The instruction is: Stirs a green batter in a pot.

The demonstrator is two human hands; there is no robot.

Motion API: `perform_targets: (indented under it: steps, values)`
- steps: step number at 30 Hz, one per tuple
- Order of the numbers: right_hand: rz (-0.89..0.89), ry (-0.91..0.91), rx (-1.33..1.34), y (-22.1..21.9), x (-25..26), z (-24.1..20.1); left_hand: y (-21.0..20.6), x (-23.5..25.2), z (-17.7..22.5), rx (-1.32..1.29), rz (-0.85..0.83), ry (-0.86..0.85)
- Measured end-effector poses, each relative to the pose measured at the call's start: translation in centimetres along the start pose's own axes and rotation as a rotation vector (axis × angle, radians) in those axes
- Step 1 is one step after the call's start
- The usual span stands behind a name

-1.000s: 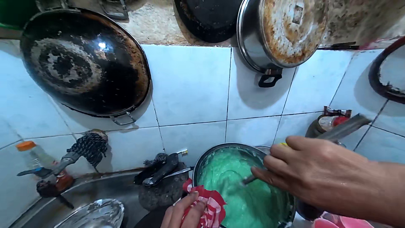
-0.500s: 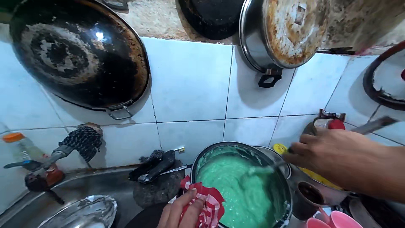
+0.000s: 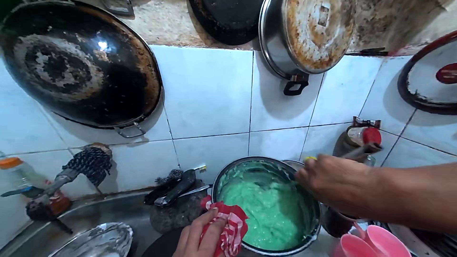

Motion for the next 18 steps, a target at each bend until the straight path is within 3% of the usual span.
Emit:
perform_targets:
  steps: [3, 6, 9, 11, 15, 18]
  values:
    - [-0.261, -0.02, 0.075, 1.1, -2.0, 0.5, 0.0, -0.1, 0.0, -0.001, 0.023, 0.004]
    - [-0.364, -0.004, 0.302, 0.1, -0.7, 0.3, 0.1, -0.1, 0.0, 0.01, 0.034, -0.015]
    - [-0.267, -0.05, 0.589, -0.8, 1.5, 0.8, 0.1, 0.0, 0.0, -0.001, 0.043, -0.02]
    - [-0.151, -0.142, 0.609, -0.4, 2.3, 2.8, 0.1, 0.1, 0.0, -0.008, 0.039, -0.015]
    - [0.034, -0.251, 0.295, 1.8, 3.3, 4.7, 0.1, 0.1, -0.1, -0.01, 0.015, -0.009]
    - [0.272, -0.148, 0.168, 2.0, 4.7, 1.0, 0.0, 0.1, -0.2, -0.013, 0.018, -0.036]
Point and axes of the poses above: each hand's wrist, its own x-axis towards the middle knuckle, its own y-axis out of the back of the hand, z = x × y, the point moved 9 cm from there along x, towards the middle knuckle, and after that the axes turned 3 degrees about -y, right-handed, at the moved point
